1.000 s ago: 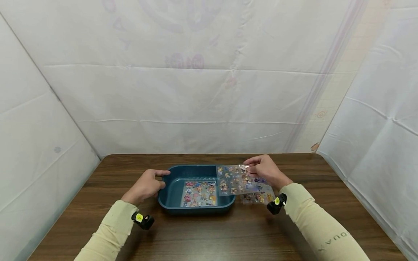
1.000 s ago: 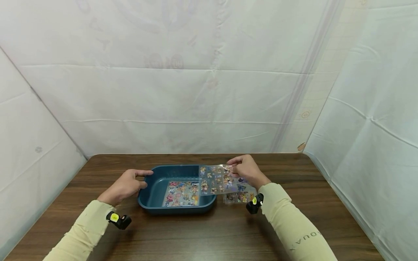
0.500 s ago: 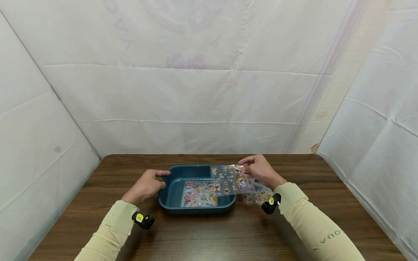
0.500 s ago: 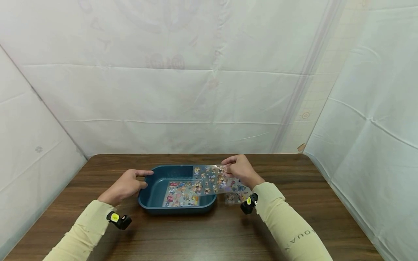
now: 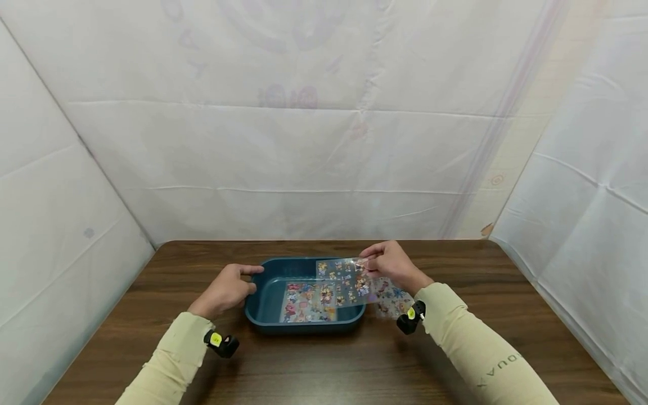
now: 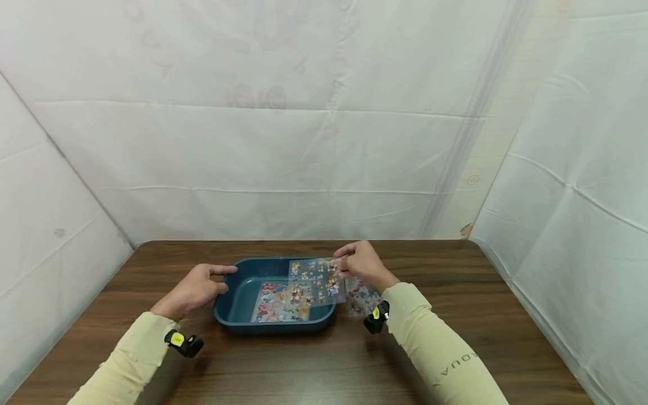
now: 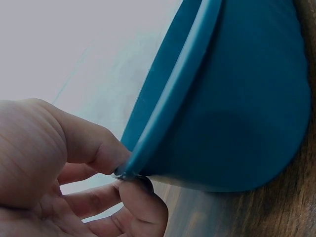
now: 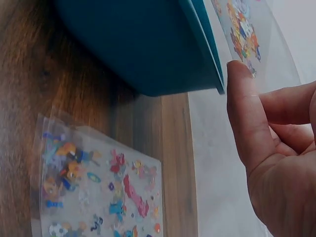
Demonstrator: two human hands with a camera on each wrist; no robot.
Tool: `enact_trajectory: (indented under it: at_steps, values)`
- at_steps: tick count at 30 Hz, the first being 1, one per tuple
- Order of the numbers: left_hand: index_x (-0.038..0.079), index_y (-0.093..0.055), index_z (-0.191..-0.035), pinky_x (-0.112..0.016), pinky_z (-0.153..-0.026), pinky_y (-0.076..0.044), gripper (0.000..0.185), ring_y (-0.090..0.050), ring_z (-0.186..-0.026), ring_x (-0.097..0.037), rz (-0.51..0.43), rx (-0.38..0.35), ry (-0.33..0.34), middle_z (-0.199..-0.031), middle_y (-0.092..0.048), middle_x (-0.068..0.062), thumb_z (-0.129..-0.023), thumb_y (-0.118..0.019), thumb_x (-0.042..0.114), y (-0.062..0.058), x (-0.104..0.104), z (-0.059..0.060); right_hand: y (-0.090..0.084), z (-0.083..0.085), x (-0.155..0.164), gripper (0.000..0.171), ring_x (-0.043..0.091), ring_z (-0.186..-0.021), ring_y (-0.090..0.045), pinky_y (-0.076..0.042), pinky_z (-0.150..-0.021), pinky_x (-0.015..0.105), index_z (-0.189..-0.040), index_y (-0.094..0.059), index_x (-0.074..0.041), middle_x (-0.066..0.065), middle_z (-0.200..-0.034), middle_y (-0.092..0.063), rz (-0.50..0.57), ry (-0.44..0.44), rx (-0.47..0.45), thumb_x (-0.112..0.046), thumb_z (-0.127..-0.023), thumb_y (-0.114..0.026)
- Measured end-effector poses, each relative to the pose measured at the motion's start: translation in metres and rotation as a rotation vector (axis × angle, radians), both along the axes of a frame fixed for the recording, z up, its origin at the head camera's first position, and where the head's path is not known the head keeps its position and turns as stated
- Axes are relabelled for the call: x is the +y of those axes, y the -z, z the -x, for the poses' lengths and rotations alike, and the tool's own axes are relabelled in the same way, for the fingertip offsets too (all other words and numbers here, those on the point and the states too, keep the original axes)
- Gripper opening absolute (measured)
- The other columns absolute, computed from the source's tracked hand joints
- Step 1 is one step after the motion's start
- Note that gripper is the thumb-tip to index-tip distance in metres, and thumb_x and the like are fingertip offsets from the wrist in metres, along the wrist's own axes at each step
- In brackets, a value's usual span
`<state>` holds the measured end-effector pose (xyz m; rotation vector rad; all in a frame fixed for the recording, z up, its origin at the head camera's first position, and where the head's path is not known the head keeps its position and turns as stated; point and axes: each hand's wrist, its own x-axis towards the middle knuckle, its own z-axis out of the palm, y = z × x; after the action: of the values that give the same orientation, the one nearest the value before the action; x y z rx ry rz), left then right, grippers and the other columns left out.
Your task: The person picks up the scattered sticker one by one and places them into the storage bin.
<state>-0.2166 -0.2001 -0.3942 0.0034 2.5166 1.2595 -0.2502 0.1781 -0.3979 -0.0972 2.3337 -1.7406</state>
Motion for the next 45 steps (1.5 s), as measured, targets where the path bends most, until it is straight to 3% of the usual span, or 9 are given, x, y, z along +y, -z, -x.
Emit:
enact_trajectory:
  at_steps: [9,25,30,37,45]
  values:
    - [0.006,-0.053,-0.152,-0.031,-0.053,-0.040,0.051,-0.032,-0.043,-0.014,-0.025,-0.003,0.004,-0.053,-0.033,0.002,-0.101,-0.052,0.001,0.002,0.001,0.003,-0.004,-0.001,-0.014,0.030,0.016,-0.084,-0.074,-0.064,-0.077,0.032,-0.128,-0.067,0.008,0.022,-0.114,-0.069,-0.008,-0.014,-0.008,0.002,-0.099,-0.061]
    - [0.005,-0.054,-0.151,-0.030,-0.052,-0.041,0.051,-0.034,-0.043,-0.014,-0.008,0.011,-0.002,-0.055,-0.033,0.002,-0.100,-0.053,0.000,-0.001,0.001,0.000,-0.011,-0.002,-0.047,0.026,0.016,-0.073,-0.075,-0.064,-0.071,0.032,-0.120,-0.069,0.011,0.021,-0.102,-0.074,-0.020,-0.069,-0.018,0.007,-0.095,-0.064]
    - [0.004,-0.055,-0.150,-0.030,-0.053,-0.042,0.051,-0.036,-0.044,-0.014,-0.007,0.011,-0.006,-0.066,-0.044,-0.003,-0.099,-0.054,0.000,0.000,0.001,-0.001,-0.010,-0.003,-0.059,0.025,0.015,-0.069,-0.075,-0.064,-0.070,0.032,-0.119,-0.070,0.010,0.020,-0.100,-0.074,-0.048,-0.088,-0.020,0.007,-0.096,-0.060]
    - [0.004,-0.053,-0.152,-0.030,-0.052,-0.037,0.052,-0.028,-0.043,-0.012,-0.052,0.003,0.000,-0.052,-0.028,0.005,-0.100,-0.051,-0.001,0.002,-0.001,-0.001,-0.005,-0.003,-0.067,0.025,0.016,-0.072,-0.077,-0.064,-0.071,0.034,-0.119,-0.071,0.010,0.021,-0.104,-0.075,-0.090,-0.101,0.000,0.006,-0.098,-0.058]
    - [0.005,-0.054,-0.151,-0.031,-0.052,-0.037,0.051,-0.027,-0.042,-0.012,-0.058,0.003,0.003,-0.050,-0.030,0.005,-0.100,-0.051,0.000,0.002,-0.001,-0.001,-0.005,-0.004,-0.074,0.024,0.016,-0.069,-0.077,-0.064,-0.068,0.032,-0.114,-0.073,0.010,0.021,-0.102,-0.076,-0.118,-0.091,0.000,0.007,-0.097,-0.057]
